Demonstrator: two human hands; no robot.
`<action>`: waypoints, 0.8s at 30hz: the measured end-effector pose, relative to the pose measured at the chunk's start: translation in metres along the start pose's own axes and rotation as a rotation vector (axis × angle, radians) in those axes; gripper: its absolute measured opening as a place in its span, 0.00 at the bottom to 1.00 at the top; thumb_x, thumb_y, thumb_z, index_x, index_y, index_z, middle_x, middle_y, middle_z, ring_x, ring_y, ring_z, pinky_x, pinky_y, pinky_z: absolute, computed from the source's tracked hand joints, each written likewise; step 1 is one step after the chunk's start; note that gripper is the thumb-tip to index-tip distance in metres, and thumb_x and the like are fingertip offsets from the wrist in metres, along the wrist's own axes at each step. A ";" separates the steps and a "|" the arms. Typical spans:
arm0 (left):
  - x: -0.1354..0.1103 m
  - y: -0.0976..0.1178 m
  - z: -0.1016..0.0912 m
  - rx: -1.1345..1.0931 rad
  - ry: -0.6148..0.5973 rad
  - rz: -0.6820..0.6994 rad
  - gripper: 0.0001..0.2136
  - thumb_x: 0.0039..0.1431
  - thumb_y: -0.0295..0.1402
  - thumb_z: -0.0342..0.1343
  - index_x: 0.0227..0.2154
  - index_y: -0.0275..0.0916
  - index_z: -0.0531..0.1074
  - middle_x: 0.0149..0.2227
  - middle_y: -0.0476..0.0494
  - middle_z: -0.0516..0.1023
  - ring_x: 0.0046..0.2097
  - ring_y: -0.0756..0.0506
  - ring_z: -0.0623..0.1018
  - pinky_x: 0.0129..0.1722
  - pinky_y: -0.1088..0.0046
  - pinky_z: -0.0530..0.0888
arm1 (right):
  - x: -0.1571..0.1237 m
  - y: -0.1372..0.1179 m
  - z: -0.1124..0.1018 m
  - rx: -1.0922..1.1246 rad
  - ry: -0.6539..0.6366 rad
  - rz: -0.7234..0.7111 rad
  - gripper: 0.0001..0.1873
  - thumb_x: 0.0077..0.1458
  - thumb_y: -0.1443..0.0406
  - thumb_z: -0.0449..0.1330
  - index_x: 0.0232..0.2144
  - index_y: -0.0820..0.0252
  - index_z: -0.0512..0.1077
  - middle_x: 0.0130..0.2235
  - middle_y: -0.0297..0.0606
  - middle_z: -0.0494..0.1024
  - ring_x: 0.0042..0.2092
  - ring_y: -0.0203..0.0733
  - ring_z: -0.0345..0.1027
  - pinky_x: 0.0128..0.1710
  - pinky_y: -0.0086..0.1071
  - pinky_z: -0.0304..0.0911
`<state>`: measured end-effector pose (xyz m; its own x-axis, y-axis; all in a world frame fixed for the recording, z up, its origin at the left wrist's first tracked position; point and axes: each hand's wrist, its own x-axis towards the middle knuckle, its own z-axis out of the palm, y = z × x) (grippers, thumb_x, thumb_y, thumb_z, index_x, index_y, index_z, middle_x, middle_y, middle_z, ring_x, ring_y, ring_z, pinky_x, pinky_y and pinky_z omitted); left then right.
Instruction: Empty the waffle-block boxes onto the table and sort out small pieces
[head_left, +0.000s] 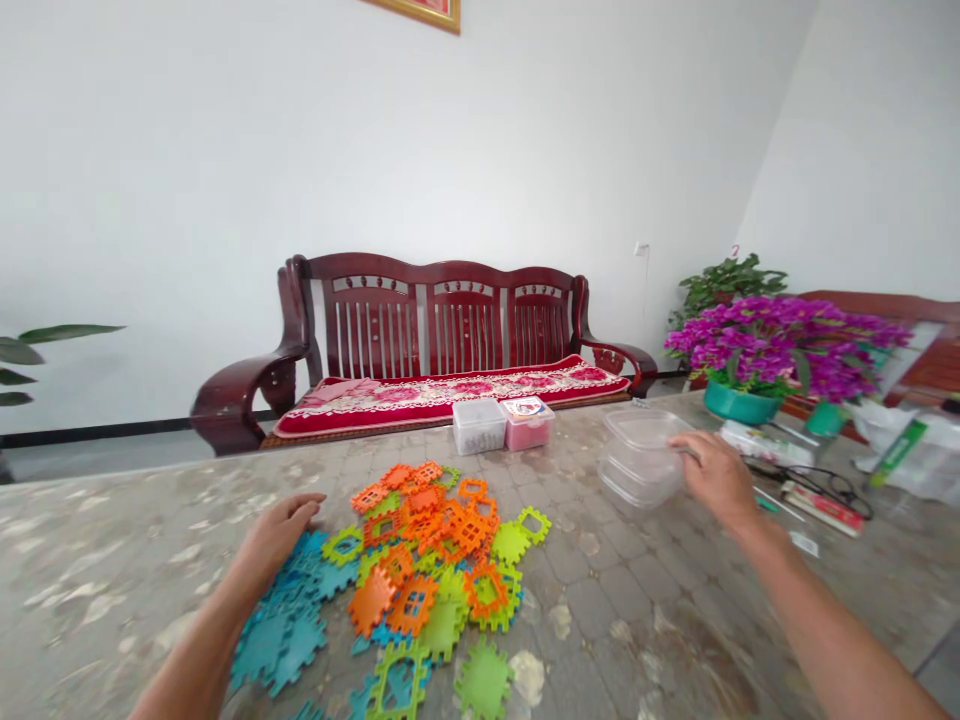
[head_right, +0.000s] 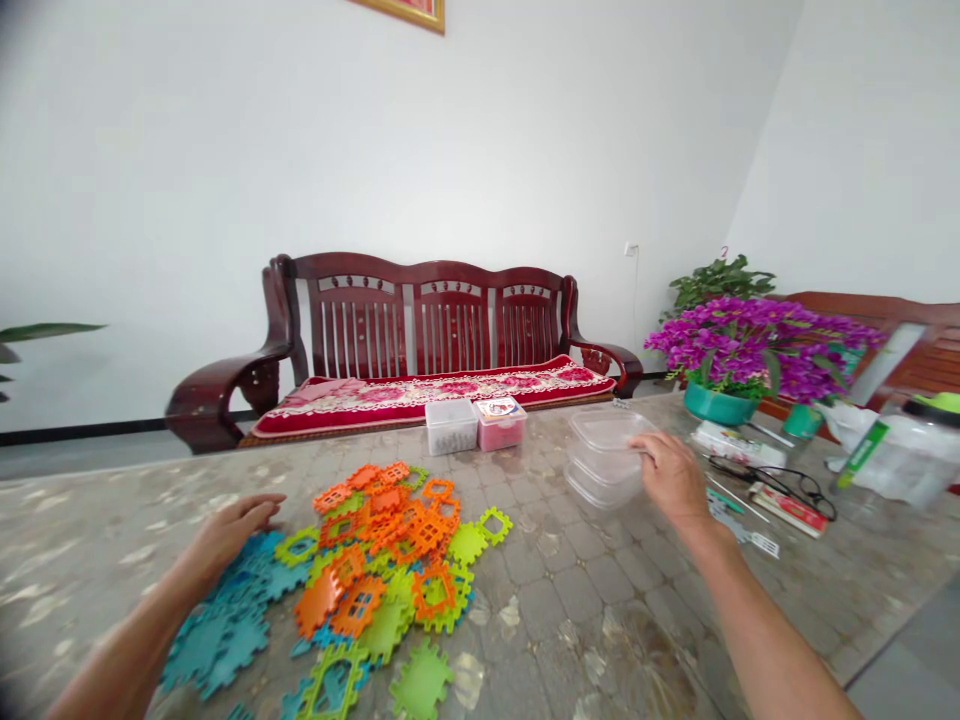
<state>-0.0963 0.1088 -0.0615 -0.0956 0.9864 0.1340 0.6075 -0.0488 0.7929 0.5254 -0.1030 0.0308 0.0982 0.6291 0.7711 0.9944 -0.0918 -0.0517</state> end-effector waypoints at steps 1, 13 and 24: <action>-0.002 0.002 0.001 -0.061 -0.055 -0.030 0.19 0.49 0.43 0.51 0.38 0.40 0.78 0.40 0.42 0.84 0.39 0.40 0.83 0.39 0.67 0.78 | -0.001 0.001 -0.002 -0.013 -0.008 0.005 0.16 0.49 0.72 0.50 0.35 0.56 0.75 0.39 0.40 0.80 0.42 0.49 0.73 0.46 0.43 0.67; -0.042 0.055 0.021 0.168 -0.350 0.327 0.31 0.56 0.55 0.50 0.55 0.39 0.72 0.56 0.37 0.76 0.58 0.36 0.74 0.60 0.59 0.66 | -0.022 -0.167 0.053 0.478 -0.372 -0.147 0.23 0.59 0.61 0.54 0.56 0.55 0.68 0.57 0.44 0.74 0.59 0.50 0.66 0.60 0.49 0.60; -0.052 0.064 0.029 0.298 -0.374 0.435 0.18 0.60 0.44 0.52 0.48 0.45 0.76 0.56 0.41 0.74 0.56 0.39 0.75 0.58 0.62 0.68 | -0.044 -0.259 0.104 0.812 -0.752 -0.067 0.24 0.64 0.55 0.50 0.58 0.57 0.69 0.61 0.45 0.71 0.62 0.48 0.62 0.64 0.46 0.56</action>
<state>-0.0294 0.0588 -0.0352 0.4573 0.8770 0.1474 0.7265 -0.4640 0.5068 0.2671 -0.0267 -0.0562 -0.2323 0.9474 0.2202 0.7010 0.3201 -0.6373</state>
